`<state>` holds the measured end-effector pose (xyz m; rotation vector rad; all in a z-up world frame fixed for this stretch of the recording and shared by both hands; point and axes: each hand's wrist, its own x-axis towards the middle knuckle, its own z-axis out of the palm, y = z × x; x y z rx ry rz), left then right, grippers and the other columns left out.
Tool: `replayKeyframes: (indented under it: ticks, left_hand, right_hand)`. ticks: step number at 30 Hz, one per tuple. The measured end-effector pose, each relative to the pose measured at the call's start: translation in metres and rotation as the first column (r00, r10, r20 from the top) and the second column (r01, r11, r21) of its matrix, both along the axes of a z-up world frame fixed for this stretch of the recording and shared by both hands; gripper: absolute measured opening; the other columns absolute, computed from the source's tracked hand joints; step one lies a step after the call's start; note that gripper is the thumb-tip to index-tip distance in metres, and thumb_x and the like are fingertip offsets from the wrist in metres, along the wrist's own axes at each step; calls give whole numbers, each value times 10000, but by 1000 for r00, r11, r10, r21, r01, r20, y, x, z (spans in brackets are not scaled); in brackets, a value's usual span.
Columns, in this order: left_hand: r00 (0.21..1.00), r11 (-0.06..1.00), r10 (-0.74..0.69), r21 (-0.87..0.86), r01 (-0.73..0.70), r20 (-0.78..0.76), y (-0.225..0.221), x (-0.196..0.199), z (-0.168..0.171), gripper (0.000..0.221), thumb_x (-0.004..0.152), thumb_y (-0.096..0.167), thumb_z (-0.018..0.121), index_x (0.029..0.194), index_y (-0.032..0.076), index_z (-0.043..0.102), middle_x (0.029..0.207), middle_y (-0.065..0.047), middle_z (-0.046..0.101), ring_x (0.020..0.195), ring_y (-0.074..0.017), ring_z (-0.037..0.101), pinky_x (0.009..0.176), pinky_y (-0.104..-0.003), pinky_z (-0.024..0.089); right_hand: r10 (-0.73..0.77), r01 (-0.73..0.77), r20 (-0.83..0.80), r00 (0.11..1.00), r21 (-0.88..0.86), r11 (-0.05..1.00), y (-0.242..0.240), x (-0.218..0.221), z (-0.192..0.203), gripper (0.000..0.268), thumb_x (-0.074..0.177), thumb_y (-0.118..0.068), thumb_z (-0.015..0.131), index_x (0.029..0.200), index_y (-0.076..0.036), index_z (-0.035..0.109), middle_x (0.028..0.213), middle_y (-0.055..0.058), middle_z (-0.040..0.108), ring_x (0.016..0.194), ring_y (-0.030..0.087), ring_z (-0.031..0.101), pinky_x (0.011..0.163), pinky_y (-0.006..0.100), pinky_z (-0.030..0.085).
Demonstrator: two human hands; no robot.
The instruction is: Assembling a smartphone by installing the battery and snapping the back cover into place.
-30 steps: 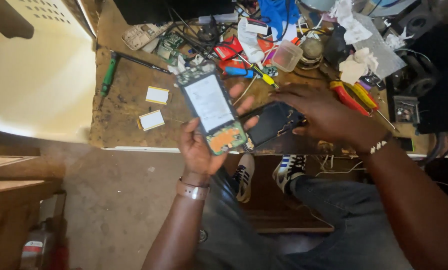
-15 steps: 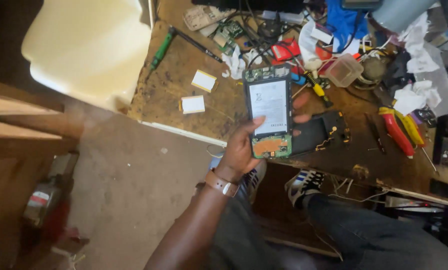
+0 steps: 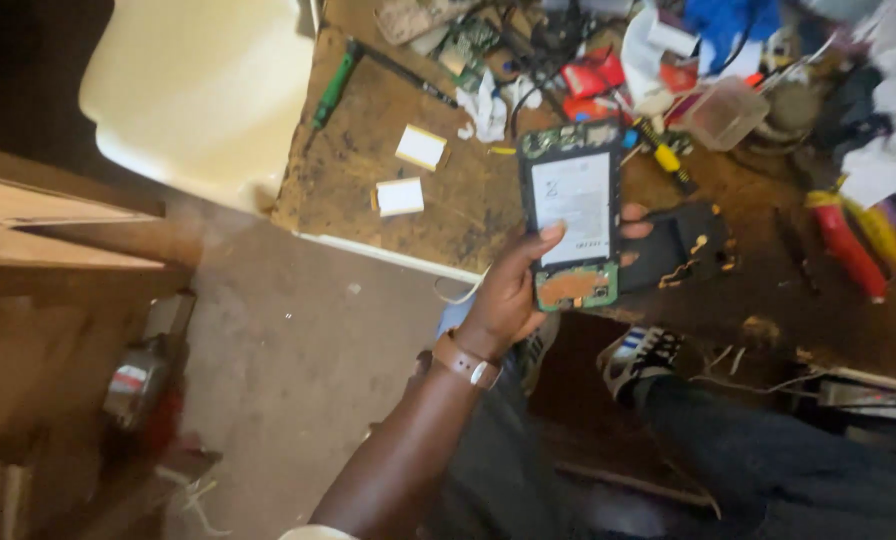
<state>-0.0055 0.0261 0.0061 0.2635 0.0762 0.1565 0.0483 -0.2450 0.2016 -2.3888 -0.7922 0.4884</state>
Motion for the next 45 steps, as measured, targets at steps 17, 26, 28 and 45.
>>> replayKeyframes:
  ticks: [17,26,28,45]
  left_hand:
    - [969,974,-220,85,211,114,-23,-11,52,921,1039,581,457,1734,33,204,1754,-75,314,1580,-185,357,1321,-384,300]
    - [712,757,-639,76,649,290,6,-28,5,1146,869,849,498,1515,-95,423,1301,-237,689,1129,-348,744,911,-500,623]
    - [700,734,-678,149,663,225,-6,-34,-10,1031,904,615,683,1624,-24,315,1475,-193,578,1288,-324,642,1034,-499,552]
    - [958,752,-287,623,215,17,-6,-22,38,583,1006,369,705,1474,39,598,1487,-110,640,1395,-292,612,1214,-471,481]
  right_hand:
    - [-318,488,-525,790,223,844,101,-27,-46,207,965,-193,680,1134,-82,723,901,56,782,751,127,743,672,265,544]
    - [-201,217,-107,974,176,960,73,8,18,229,926,-378,704,927,-171,801,781,-42,752,664,95,674,572,292,485]
    - [-166,195,-173,971,168,966,84,1,14,193,928,-340,727,905,-157,785,767,-56,741,689,59,635,574,279,474]
    - [-180,136,235,955,193,972,95,-15,-13,138,980,-156,722,1095,-171,797,1048,45,685,833,146,732,679,288,528]
